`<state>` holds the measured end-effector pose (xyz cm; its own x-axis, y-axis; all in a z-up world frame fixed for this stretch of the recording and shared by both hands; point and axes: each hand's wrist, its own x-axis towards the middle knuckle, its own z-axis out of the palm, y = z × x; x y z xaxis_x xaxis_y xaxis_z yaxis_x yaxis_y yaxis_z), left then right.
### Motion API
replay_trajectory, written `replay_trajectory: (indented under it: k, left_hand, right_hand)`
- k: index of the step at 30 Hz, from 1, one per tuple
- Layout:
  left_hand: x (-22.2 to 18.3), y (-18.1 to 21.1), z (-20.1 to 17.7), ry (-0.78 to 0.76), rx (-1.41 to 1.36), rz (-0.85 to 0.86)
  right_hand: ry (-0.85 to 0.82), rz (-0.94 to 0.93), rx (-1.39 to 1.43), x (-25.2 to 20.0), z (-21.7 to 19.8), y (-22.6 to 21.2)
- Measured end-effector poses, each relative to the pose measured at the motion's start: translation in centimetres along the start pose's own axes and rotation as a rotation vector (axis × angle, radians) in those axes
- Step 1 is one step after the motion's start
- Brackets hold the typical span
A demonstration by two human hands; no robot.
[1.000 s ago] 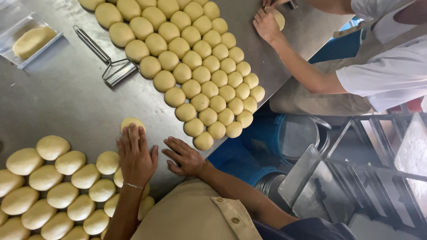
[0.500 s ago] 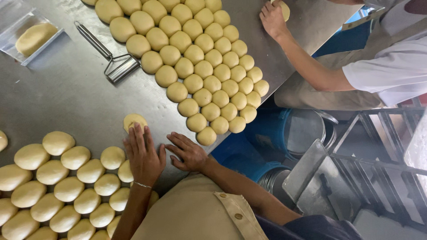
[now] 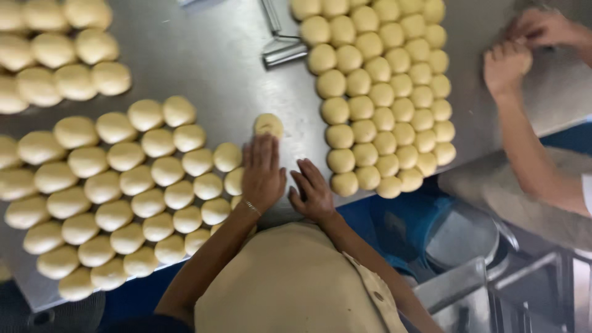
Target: The person prepares bread dough on a metal table by flattening small dough balls with a rolling tool, rolling them into cylinders by hand, and placing them into metal molds.
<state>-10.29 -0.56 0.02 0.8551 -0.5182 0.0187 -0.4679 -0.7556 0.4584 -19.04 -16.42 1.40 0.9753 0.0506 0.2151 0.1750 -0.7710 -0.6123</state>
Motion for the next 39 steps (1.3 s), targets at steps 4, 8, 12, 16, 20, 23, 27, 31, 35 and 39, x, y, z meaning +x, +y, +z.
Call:
replay_trajectory:
  k: [4, 8, 12, 16, 20, 23, 27, 31, 35, 39]
  left_hand:
    - [0.2, 0.6, -0.7, 0.002, -0.047, -0.023]
    - [0.3, 1.0, -1.0, 0.098, -0.038, -0.009]
    - [0.9, 1.5, -1.2, 0.058, -0.059, -0.030]
    - [0.4, 1.6, -1.7, 0.045, -0.039, -0.048]
    - [-0.1, 2.0, -1.7, 0.042, -0.041, -0.084]
    - [-0.3, 2.0, -1.6, 0.047, -0.059, -0.115]
    - [-0.3, 2.3, -1.1, 0.078, -0.041, -0.096]
    - [0.1, 2.6, -1.0, 0.023, 0.048, -0.010]
    - [0.2, 1.9, -1.1, 0.031, 0.045, 0.018]
    - [0.1, 1.7, -1.0, 0.051, 0.012, 0.039]
  right_hand:
    - [0.028, 0.074, 0.039, 1.5, -0.7, -0.4]
    - [0.055, 0.345, 0.194, 7.0, -2.0, 1.0]
    - [0.202, 0.091, 0.188, 17.0, -2.7, 4.7]
    - [0.057, -0.035, 0.094, 27.5, -0.3, 10.2]
    - [-0.044, -0.044, -0.096, 33.6, 5.0, 14.3]
    - [-0.135, 0.168, -0.204, 34.2, 8.4, 15.4]
    - [-0.118, 0.398, -0.238, 32.3, 10.2, 15.8]
    - [-0.140, 0.322, 0.015, 29.4, 5.7, 12.5]
    - [-0.103, 0.718, 0.693, 25.9, -2.9, 7.0]
    - [-0.077, 0.733, 0.790, 21.2, -6.7, 4.1]
